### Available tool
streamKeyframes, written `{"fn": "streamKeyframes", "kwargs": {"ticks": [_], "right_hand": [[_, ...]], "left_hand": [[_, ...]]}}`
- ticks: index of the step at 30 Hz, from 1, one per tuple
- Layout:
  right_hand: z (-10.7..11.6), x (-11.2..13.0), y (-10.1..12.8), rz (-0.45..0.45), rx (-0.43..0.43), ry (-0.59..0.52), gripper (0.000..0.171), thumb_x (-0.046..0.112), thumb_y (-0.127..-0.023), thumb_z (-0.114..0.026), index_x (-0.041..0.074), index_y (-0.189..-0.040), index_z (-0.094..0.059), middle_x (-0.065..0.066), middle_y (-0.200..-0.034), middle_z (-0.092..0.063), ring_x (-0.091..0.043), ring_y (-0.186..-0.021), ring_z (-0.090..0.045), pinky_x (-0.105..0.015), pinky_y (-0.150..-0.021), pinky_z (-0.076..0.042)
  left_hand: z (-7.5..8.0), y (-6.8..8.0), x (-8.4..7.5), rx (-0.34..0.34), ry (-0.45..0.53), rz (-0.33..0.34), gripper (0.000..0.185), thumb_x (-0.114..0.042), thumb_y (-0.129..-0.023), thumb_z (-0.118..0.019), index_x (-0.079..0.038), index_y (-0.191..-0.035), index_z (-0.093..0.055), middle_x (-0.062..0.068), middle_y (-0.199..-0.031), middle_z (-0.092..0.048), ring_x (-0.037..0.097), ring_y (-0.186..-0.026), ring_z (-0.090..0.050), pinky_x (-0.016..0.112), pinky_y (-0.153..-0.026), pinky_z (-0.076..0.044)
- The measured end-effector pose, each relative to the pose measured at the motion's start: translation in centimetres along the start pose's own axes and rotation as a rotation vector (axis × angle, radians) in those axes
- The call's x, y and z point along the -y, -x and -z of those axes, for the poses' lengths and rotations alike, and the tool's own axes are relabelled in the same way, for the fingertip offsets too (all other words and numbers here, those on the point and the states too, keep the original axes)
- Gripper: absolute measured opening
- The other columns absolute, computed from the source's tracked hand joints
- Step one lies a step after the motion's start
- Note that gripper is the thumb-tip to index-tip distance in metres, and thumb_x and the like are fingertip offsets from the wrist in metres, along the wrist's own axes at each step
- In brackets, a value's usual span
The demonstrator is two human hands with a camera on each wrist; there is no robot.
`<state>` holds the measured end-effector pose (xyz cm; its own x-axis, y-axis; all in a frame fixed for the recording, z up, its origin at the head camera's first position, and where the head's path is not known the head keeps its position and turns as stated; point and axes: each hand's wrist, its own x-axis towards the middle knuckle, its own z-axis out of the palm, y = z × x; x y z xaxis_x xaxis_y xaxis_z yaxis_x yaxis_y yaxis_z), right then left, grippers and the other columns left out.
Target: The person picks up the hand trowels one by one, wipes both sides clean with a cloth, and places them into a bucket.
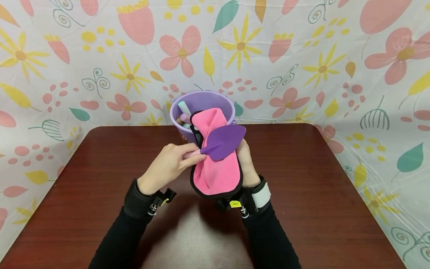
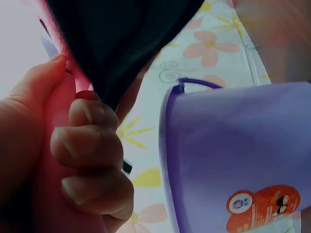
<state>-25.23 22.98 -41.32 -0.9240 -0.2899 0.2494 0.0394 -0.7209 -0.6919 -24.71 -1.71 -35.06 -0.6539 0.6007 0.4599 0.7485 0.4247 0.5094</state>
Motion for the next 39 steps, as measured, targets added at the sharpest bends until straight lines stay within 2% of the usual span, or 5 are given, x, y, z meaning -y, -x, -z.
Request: {"fn": "streamKeyframes", "kwargs": {"ticks": [5,8,15,23,39], "right_hand": [[5.0,-1.4,-0.4,0.094,0.282,-0.064,0.037,0.037,-0.104,-0.046,0.010,-0.125,-0.059,0.001,-0.121,-0.057,-0.011,-0.108,-0.051,-0.024,-0.095,-0.038],[0.2,0.0,0.3,0.307,0.082,0.292,0.040,0.037,-0.102,-0.050,0.018,-0.137,-0.055,0.003,-0.133,-0.052,-0.009,-0.106,-0.051,-0.021,-0.088,-0.039],[-7.0,3.5,0.9,0.216,-0.115,0.041,0.041,0.017,-0.109,-0.028,0.009,-0.091,-0.064,0.002,-0.072,-0.049,-0.011,-0.066,-0.050,-0.021,-0.066,-0.039],[-7.4,5.4,1.2,0.163,-0.052,-0.348,0.041,0.016,-0.109,-0.024,0.000,-0.078,-0.045,-0.004,-0.064,-0.033,-0.020,-0.058,-0.049,-0.026,-0.058,-0.039],[-8.1,5.7,1.1,0.159,-0.101,-0.268,0.037,0.018,-0.108,-0.029,0.000,-0.081,-0.047,-0.005,-0.065,-0.034,-0.020,-0.060,-0.048,-0.027,-0.061,-0.041]], "left_hand": [[-0.6,0.0,-0.4,0.044,-0.003,0.017,0.026,-0.049,-0.095,-0.059,-0.027,-0.080,-0.057,-0.012,-0.060,-0.036,0.003,-0.054,-0.040,0.025,-0.055,-0.034],[-0.8,-0.1,-0.6,0.073,-0.003,0.029,0.028,-0.051,-0.094,-0.059,-0.028,-0.078,-0.057,-0.012,-0.060,-0.035,0.004,-0.054,-0.039,0.025,-0.055,-0.034],[-1.2,0.1,-0.8,0.118,-0.014,0.033,0.035,-0.050,-0.093,-0.062,-0.026,-0.071,-0.049,-0.013,-0.060,-0.031,0.002,-0.055,-0.036,0.025,-0.052,-0.031],[-1.2,0.2,-0.7,0.141,-0.055,0.043,0.038,-0.050,-0.092,-0.062,-0.025,-0.069,-0.046,-0.015,-0.061,-0.029,-0.001,-0.055,-0.032,0.024,-0.052,-0.029],[-0.9,0.2,0.4,0.025,-0.164,0.053,0.032,-0.048,-0.093,-0.063,-0.026,-0.074,-0.050,-0.012,-0.059,-0.029,0.005,-0.051,-0.035,0.027,-0.048,-0.030]]}}
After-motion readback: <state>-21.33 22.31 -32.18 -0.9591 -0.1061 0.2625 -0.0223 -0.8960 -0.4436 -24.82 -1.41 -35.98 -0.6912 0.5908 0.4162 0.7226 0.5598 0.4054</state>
